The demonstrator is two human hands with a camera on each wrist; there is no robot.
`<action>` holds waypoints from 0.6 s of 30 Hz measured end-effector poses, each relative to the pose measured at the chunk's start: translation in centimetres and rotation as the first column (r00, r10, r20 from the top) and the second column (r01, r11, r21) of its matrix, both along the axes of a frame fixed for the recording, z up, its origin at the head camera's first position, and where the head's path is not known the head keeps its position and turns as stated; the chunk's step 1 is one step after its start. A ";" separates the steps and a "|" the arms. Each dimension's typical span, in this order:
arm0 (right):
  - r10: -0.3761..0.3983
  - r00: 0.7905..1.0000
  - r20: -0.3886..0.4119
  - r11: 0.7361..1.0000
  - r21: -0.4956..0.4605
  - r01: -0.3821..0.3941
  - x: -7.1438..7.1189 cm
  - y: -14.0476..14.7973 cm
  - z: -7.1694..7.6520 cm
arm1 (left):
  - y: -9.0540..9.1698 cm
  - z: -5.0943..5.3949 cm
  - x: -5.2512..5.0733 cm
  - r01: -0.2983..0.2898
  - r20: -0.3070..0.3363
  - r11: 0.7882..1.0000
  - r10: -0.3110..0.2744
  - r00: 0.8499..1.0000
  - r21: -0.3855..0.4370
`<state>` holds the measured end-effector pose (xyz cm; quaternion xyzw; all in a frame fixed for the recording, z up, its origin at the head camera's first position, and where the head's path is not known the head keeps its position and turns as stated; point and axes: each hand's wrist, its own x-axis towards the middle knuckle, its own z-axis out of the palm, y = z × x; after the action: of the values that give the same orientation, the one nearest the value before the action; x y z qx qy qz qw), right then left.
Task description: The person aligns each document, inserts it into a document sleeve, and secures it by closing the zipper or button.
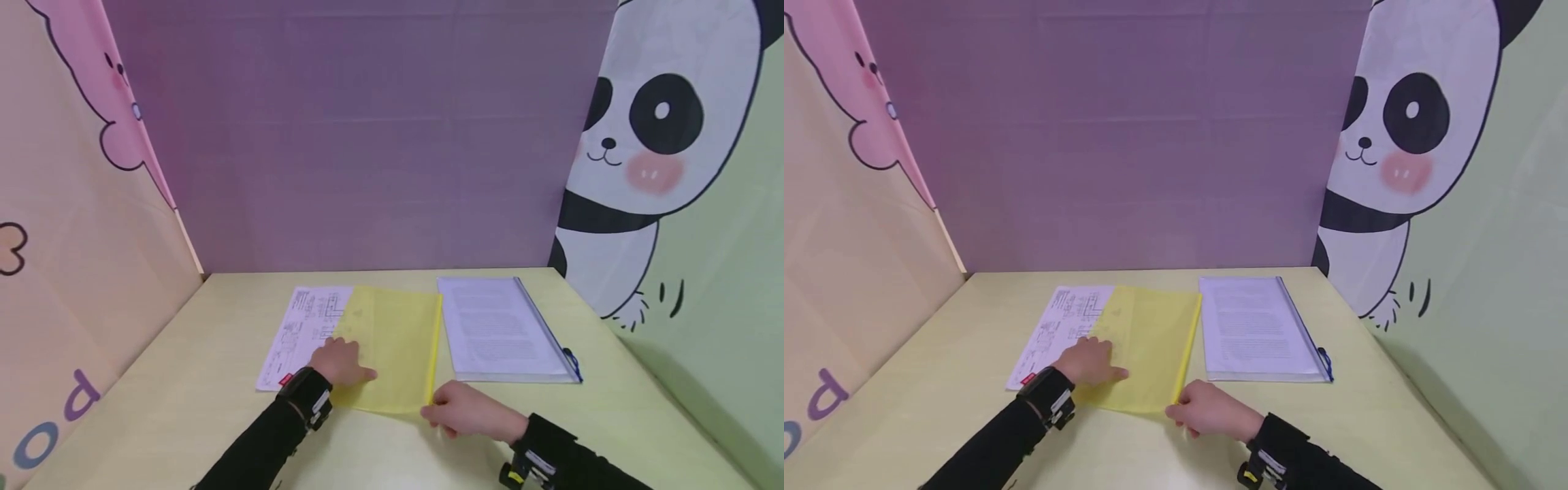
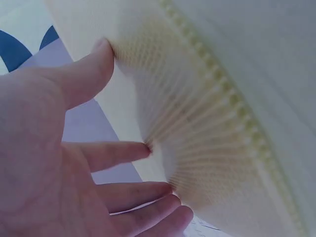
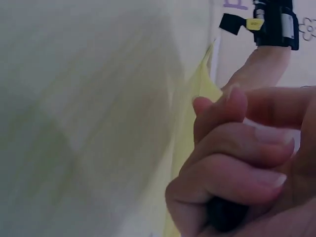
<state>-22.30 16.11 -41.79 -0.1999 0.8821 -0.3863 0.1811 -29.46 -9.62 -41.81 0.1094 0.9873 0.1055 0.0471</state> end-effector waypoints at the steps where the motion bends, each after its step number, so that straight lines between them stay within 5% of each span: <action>1: 0.022 0.998 -0.051 0.999 0.028 -0.021 0.0 0.1 0.0 | 0.0 0.1 0.1 0.006 0.002 1.000 -0.006 1.000 0.004; 6: 0.181 0.948 -0.263 0.964 0.236 -0.118 0.4 0.0 0.3 | 0.5 0.4 0.3 0.007 -0.011 1.000 -0.007 1.000 -0.011; 12: 0.325 0.890 -0.319 0.871 0.467 -0.151 0.9 -1.1 0.3 | 2.0 0.5 1.1 0.037 -0.027 0.999 -0.037 0.999 -0.019; 18: 0.431 0.816 -0.386 0.781 0.613 -0.122 1.2 -2.4 -0.1 | 2.5 0.5 1.6 0.106 0.098 0.994 -0.106 0.990 -0.002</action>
<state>-21.08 13.68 -41.90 -0.3640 0.9300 -0.0107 0.0503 -27.88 -7.12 -41.32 0.1562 0.9770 0.1044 0.1012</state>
